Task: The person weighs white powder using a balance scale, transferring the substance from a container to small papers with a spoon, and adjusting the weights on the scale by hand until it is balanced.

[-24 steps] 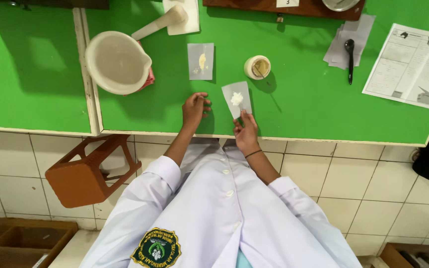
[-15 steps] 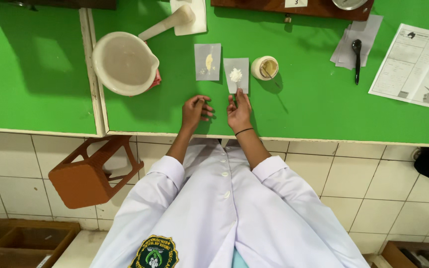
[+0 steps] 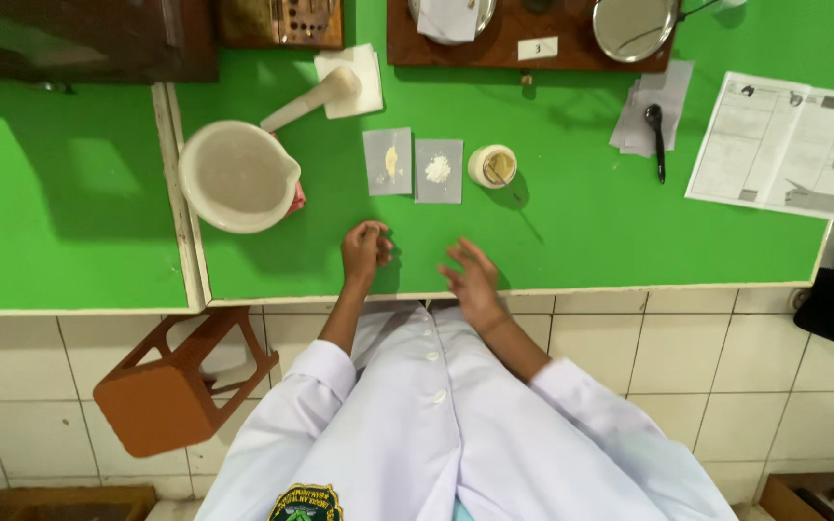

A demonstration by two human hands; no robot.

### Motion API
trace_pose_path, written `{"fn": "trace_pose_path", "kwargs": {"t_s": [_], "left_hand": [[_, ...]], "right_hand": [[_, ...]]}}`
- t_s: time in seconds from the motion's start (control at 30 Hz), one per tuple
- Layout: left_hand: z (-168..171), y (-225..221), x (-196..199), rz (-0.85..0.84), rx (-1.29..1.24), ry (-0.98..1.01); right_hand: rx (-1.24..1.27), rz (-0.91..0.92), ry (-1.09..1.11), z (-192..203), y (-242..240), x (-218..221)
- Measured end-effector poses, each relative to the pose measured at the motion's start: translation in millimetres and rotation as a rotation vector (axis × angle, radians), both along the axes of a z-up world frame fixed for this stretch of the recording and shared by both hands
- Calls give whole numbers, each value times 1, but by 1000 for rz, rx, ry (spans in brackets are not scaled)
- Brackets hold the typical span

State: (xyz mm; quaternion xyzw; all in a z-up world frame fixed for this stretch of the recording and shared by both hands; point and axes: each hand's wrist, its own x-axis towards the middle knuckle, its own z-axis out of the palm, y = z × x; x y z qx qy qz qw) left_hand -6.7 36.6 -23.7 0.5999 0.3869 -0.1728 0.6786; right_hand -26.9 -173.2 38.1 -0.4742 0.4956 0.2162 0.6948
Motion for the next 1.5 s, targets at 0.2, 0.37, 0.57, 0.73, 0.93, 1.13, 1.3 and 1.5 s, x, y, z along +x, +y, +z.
{"fn": "trace_pose_path", "kwargs": {"t_s": [0.2, 0.37, 0.57, 0.73, 0.93, 1.13, 1.3, 1.5], "left_hand": [[72, -17, 132, -189, 426, -500], [118, -53, 239, -263, 643, -630], [108, -27, 297, 15, 920, -730], [117, 38, 369, -59, 1289, -780], [99, 81, 413, -589, 1273, -586], [133, 78, 400, -596, 1133, -780], [213, 47, 291, -373, 1216, -933], [226, 16, 121, -707, 833, -1109]], "right_hand": [[-831, 316, -773, 90, -128, 113], [-1266, 869, -1109, 59, -66, 291], [-1528, 998, -1138, 5, -25, 358], [-1622, 1043, -1117, -11, -20, 367], [-1586, 1111, -1075, -9, -13, 362], [-1188, 790, -989, 69, -36, 319], [-146, 235, -729, 147, -91, 222], [-35, -87, -584, 187, -75, 100]]}}
